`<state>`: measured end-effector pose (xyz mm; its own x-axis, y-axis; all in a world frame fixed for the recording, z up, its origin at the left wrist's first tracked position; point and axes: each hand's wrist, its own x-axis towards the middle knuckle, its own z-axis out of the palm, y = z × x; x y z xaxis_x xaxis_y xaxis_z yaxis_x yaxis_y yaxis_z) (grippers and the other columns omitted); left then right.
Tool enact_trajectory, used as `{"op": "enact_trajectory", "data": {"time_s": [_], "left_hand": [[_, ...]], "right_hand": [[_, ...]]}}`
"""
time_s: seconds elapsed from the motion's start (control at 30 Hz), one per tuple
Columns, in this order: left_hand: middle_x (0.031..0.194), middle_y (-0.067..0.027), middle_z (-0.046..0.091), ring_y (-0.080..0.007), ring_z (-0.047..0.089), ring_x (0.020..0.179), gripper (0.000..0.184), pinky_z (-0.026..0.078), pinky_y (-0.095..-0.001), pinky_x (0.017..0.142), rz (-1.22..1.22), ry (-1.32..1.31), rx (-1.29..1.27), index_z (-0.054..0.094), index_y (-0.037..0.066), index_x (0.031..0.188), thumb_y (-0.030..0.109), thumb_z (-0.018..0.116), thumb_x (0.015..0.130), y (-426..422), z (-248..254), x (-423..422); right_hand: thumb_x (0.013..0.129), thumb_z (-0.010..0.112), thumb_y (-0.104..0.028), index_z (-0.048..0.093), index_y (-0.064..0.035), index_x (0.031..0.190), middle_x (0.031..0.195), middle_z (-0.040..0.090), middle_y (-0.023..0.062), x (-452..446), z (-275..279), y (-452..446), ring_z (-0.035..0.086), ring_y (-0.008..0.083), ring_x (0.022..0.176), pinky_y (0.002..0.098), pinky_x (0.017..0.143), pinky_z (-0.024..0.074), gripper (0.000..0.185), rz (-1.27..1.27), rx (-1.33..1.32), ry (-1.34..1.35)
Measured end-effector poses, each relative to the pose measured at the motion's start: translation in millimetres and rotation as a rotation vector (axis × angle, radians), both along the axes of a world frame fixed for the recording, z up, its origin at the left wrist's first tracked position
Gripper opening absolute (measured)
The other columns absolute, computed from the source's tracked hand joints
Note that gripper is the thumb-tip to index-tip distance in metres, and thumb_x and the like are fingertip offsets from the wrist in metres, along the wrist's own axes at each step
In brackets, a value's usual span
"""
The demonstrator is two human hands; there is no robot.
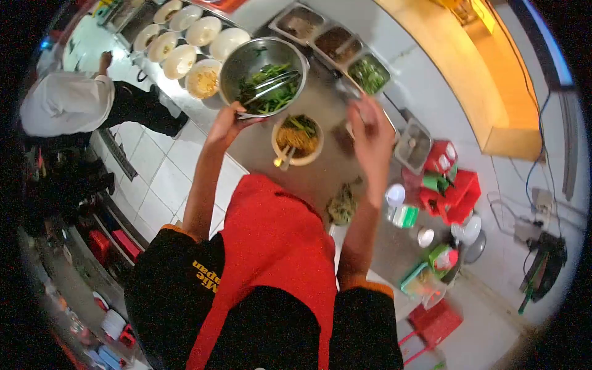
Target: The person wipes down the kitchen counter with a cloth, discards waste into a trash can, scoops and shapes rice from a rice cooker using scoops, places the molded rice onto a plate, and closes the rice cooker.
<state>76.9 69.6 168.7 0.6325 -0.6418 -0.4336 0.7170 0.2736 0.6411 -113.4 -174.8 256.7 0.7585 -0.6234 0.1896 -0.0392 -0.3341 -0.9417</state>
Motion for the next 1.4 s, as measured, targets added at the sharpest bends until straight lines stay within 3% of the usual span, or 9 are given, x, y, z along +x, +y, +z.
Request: {"op": "enact_trajectory", "data": {"time_s": [0.47, 0.6, 0.67, 0.8, 0.93, 1.03, 1.1, 1.33, 1.4], "left_hand": [[0.118, -0.0305, 0.050, -0.0457, 0.062, 0.096, 0.042, 0.061, -0.0497, 0.077, 0.152, 0.022, -0.112, 0.035, -0.016, 0.122, 0.001, 0.039, 0.084, -121.1, -40.7, 234.5], [0.127, -0.0266, 0.046, -0.0416, 0.059, 0.103, 0.053, 0.057, -0.0406, 0.087, 0.198, -0.072, -0.435, 0.034, -0.013, 0.129, 0.015, 0.059, 0.091, -111.3, -69.4, 248.5], [0.132, -0.0278, 0.041, -0.0379, 0.054, 0.113, 0.056, 0.055, -0.0370, 0.094, 0.325, -0.011, -0.232, 0.032, -0.009, 0.133, 0.017, 0.061, 0.092, -99.4, -77.9, 237.9], [0.098, -0.0100, 0.065, -0.0158, 0.066, 0.083, 0.032, 0.054, -0.0264, 0.068, 0.339, -0.545, 0.265, 0.056, -0.001, 0.115, 0.019, 0.062, 0.091, -43.4, -81.0, 149.4], [0.076, -0.0012, 0.064, -0.0090, 0.058, 0.059, 0.017, 0.048, -0.0241, 0.057, 0.073, -0.546, 0.452, 0.062, 0.002, 0.092, 0.019, 0.064, 0.090, 13.2, -101.9, 36.5], [0.085, -0.0057, 0.064, -0.0171, 0.061, 0.071, 0.016, 0.051, -0.0320, 0.065, -0.251, -0.651, 0.633, 0.061, 0.003, 0.097, 0.015, 0.065, 0.087, 45.8, -155.5, -15.6], [0.098, -0.0121, 0.060, -0.0286, 0.059, 0.093, 0.026, 0.049, -0.0406, 0.081, -0.241, -1.357, 0.916, 0.059, 0.004, 0.104, 0.011, 0.066, 0.081, 49.3, -168.1, -35.2], [0.103, -0.0173, 0.059, -0.0349, 0.055, 0.103, 0.035, 0.046, -0.0442, 0.089, -0.218, -1.359, 0.922, 0.059, 0.004, 0.107, 0.018, 0.067, 0.076, 1.0, -162.9, -10.4], [0.103, -0.0200, 0.062, -0.0370, 0.059, 0.097, 0.032, 0.047, -0.0455, 0.086, -0.537, -1.191, 1.061, 0.061, 0.002, 0.102, 0.025, 0.066, 0.081, -3.4, -152.0, -10.6]], "right_hand": [[0.086, 0.069, -0.017, 0.056, 0.0011, 0.123, 0.103, 0.067, 0.0145, -152.8, -98.7, 44.1, 0.066, 0.0202, 0.083, 0.0326, 0.071, 0.0537, 0.043, 0.300, 0.200, 0.927], [0.086, 0.068, -0.020, 0.057, 0.0014, 0.122, 0.104, 0.066, 0.0167, -141.4, -105.1, 61.9, 0.067, 0.0253, 0.086, 0.0348, 0.075, 0.0538, 0.043, 0.327, 0.176, 0.850], [0.086, 0.068, -0.021, 0.057, 0.0015, 0.122, 0.103, 0.066, 0.0174, -137.9, -106.2, 68.9, 0.067, 0.0269, 0.087, 0.0356, 0.076, 0.0537, 0.044, 0.309, 0.233, 0.825], [0.087, 0.066, -0.028, 0.057, 0.0009, 0.123, 0.099, 0.068, 0.0191, -132.2, -118.1, 71.5, 0.067, 0.0287, 0.089, 0.0372, 0.078, 0.0521, 0.047, 0.358, 0.160, 0.950], [0.086, 0.066, -0.034, 0.059, 0.0016, 0.121, 0.096, 0.068, 0.0227, -154.7, -136.0, 60.4, 0.067, 0.0305, 0.092, 0.0374, 0.079, 0.0510, 0.050, 0.343, 0.212, 1.109], [0.080, 0.071, -0.036, 0.060, 0.0032, 0.118, 0.095, 0.068, 0.0236, -195.6, -178.1, 35.6, 0.067, 0.0330, 0.091, 0.0393, 0.078, 0.0513, 0.056, 0.205, 0.046, 1.198], [0.076, 0.074, -0.037, 0.060, 0.0032, 0.116, 0.093, 0.069, 0.0222, -204.3, -190.8, 24.4, 0.068, 0.0309, 0.088, 0.0392, 0.077, 0.0518, 0.059, 0.146, -0.136, 1.269], [0.064, 0.083, -0.033, 0.063, 0.0030, 0.107, 0.102, 0.065, 0.0254, -218.5, -232.3, 34.2, 0.064, 0.0388, 0.096, 0.0459, 0.080, 0.0497, 0.060, -0.135, -0.286, 1.423], [0.062, 0.084, -0.032, 0.064, 0.0036, 0.102, 0.099, 0.065, 0.0251, -218.0, -230.7, 44.4, 0.064, 0.0390, 0.093, 0.0463, 0.078, 0.0496, 0.057, -0.217, -0.382, 1.441]]}}
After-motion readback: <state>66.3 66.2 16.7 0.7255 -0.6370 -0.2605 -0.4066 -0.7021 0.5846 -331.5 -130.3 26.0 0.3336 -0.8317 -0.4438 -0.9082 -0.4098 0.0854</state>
